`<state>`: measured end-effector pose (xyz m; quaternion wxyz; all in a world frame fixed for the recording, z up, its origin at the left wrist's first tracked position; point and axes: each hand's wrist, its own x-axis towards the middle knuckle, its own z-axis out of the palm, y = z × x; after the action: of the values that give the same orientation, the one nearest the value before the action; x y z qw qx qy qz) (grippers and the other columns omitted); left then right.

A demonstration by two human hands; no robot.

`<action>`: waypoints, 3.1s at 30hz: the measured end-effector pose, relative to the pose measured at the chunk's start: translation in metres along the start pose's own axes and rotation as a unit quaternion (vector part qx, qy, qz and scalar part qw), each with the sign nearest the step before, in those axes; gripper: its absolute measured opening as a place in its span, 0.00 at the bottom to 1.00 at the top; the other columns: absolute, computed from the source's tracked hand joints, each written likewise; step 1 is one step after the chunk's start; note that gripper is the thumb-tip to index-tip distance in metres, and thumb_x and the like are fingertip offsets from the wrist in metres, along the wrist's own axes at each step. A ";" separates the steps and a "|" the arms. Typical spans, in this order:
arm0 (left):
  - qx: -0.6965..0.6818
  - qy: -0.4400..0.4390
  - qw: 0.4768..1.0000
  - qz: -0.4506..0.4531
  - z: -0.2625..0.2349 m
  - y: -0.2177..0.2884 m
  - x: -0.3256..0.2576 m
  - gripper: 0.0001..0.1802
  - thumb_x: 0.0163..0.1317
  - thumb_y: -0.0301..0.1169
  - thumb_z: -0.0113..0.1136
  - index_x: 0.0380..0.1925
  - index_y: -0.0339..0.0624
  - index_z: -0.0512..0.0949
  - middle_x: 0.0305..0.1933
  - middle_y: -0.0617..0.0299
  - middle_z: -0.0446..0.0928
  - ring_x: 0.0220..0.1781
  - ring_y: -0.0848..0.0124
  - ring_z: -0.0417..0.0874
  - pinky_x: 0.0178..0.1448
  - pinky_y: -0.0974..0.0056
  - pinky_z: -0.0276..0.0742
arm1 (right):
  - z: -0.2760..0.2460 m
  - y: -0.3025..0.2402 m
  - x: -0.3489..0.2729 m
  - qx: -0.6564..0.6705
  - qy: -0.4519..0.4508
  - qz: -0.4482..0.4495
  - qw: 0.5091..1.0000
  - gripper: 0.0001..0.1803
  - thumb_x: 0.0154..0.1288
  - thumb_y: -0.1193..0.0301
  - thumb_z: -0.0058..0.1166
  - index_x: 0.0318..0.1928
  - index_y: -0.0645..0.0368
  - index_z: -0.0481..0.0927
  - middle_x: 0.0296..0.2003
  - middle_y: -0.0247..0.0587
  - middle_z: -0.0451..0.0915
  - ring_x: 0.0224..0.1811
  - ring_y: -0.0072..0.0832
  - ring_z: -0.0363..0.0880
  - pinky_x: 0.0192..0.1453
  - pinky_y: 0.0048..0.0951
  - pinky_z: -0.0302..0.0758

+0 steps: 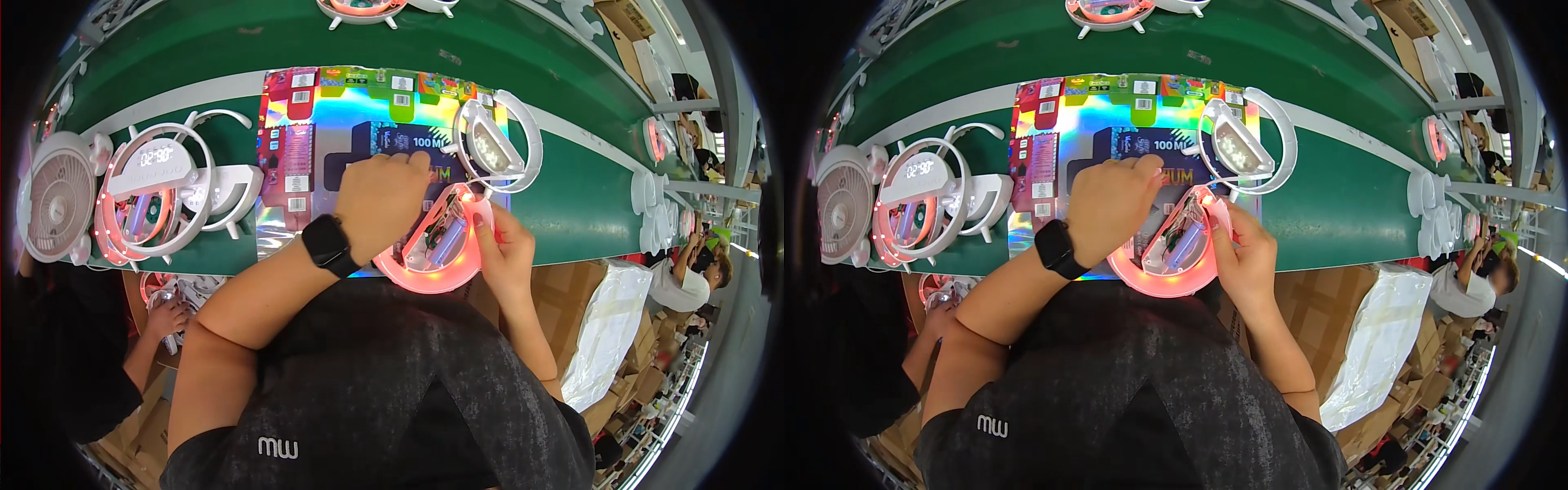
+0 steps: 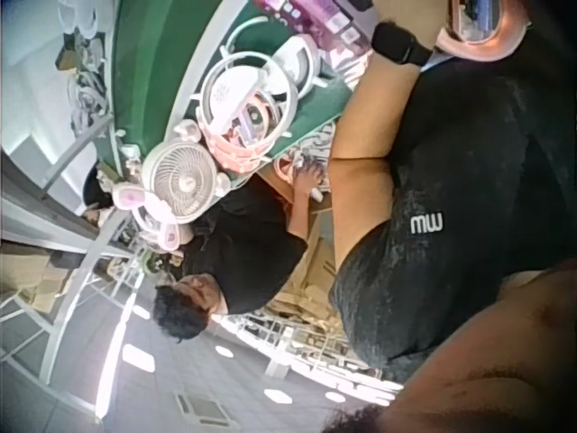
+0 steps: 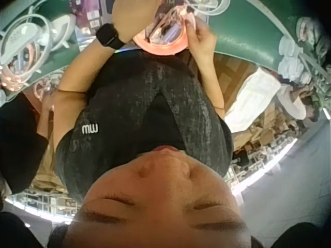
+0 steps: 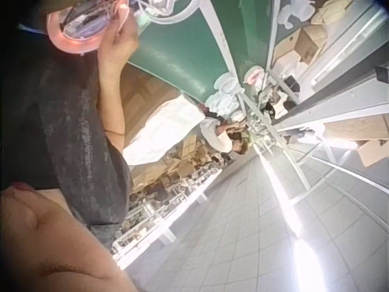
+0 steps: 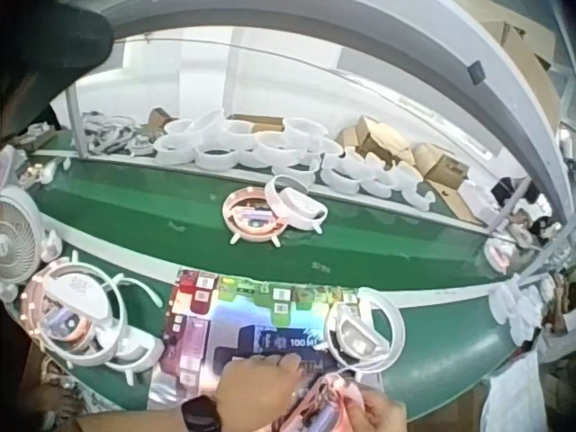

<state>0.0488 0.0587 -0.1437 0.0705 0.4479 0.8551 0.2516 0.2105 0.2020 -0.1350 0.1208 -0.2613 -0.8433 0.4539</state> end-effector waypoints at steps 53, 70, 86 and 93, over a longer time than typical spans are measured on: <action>-0.128 -0.039 0.988 0.076 -0.006 -0.007 -0.005 0.28 0.58 0.34 0.58 0.60 0.38 0.71 0.50 0.54 0.74 0.54 0.52 0.77 0.71 0.49 0.61 | 0.032 -0.024 -0.012 -0.318 -0.080 -0.278 0.903 0.59 0.40 0.42 0.72 0.70 0.59 0.64 0.74 0.60 0.53 0.77 0.60 0.49 0.72 0.73 0.41; -0.024 0.058 0.997 0.054 0.019 -0.035 -0.018 0.31 0.64 0.50 0.59 0.59 0.39 0.74 0.71 0.41 0.63 0.77 0.44 0.56 0.77 0.40 0.47 | -0.113 0.105 0.305 -0.499 0.351 0.073 0.789 0.47 0.54 0.32 0.56 0.68 0.46 0.70 0.72 0.51 0.60 0.76 0.55 0.51 0.68 0.81 0.44; -0.101 -0.028 0.994 -0.015 -0.012 -0.020 0.012 0.29 0.61 0.47 0.62 0.59 0.43 0.75 0.71 0.43 0.64 0.75 0.47 0.60 0.76 0.42 0.52 | -0.116 0.087 0.357 -0.452 0.123 -0.242 0.850 0.23 0.57 0.70 0.57 0.55 0.59 0.75 0.51 0.54 0.79 0.53 0.52 0.78 0.55 0.46 0.76; 0.131 0.017 0.991 0.016 0.032 -0.031 0.179 0.31 0.60 0.36 0.63 0.65 0.52 0.70 0.75 0.42 0.56 0.78 0.43 0.54 0.72 0.36 0.59 | -0.080 0.023 0.267 -0.310 0.099 -0.199 0.925 0.27 0.56 0.62 0.63 0.54 0.58 0.73 0.38 0.52 0.85 0.39 0.51 0.84 0.43 0.46 0.78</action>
<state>-0.0685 0.1992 -0.1684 -0.0074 0.4624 0.8745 0.1464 0.0305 0.4153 -0.1186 0.2047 -0.1561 -0.9602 0.1086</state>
